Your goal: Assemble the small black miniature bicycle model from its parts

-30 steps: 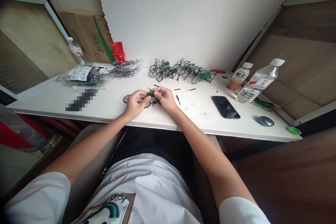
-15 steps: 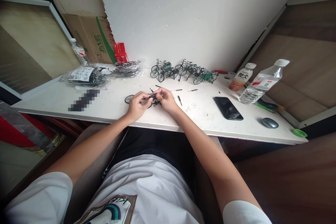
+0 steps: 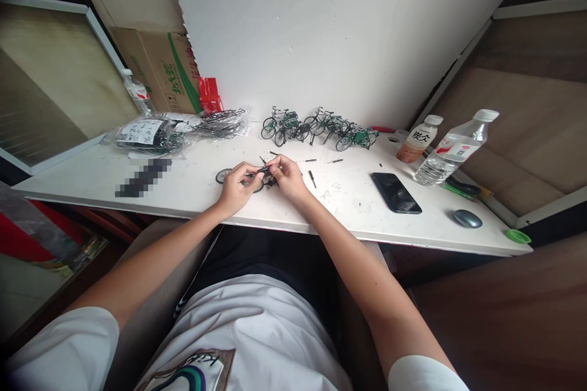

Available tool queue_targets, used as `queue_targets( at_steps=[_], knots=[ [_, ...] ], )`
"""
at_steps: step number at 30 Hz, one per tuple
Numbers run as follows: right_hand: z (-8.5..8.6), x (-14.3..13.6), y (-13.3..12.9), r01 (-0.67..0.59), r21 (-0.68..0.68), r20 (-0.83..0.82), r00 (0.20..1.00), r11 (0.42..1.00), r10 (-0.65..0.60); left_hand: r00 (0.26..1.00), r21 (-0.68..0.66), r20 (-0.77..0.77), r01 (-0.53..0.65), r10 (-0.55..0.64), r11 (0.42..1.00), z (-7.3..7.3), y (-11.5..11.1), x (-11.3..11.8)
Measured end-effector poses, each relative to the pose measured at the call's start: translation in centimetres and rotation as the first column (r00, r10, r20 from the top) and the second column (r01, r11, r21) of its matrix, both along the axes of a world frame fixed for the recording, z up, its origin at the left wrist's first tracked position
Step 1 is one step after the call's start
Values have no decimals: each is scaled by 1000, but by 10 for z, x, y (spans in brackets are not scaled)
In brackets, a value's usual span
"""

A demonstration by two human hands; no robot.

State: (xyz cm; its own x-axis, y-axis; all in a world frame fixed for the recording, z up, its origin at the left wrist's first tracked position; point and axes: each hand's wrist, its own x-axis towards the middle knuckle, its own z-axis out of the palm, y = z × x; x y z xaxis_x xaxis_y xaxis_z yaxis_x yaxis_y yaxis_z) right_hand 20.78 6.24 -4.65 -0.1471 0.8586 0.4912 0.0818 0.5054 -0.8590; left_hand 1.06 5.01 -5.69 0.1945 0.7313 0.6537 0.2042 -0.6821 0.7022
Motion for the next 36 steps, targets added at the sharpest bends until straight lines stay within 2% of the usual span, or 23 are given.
queue_targets(
  at_steps=[3,6,8,14,19,25,30,36],
  knots=[
    [1,-3,-1,-14,-33,-37,999,999,13,992,-96,125,-6,18,995,-4,7,1],
    [2,-4,-2,4,-52,-27,1000,999,-5,969,-210,245,56,-3,976,-7,13,2],
    [3,-3,-2,33,-51,-26,999,998,-34,964,-249,263,92,-24,964,-9,15,3],
    [1,0,1,-5,-89,-82,997,996,-2,967,-235,246,126,-66,964,-7,10,3],
    [0,-1,1,-50,-72,-22,999,996,48,962,-243,264,136,-69,960,-6,10,4],
    [-5,1,3,3,-47,97,995,999,2,982,-207,181,92,-54,974,-7,8,3],
    [-7,3,3,29,-16,171,985,999,-26,977,-221,185,150,-110,964,-9,6,2],
    [-2,2,1,12,-21,104,994,1000,-10,967,-258,241,148,-85,955,-5,5,3]
  ],
)
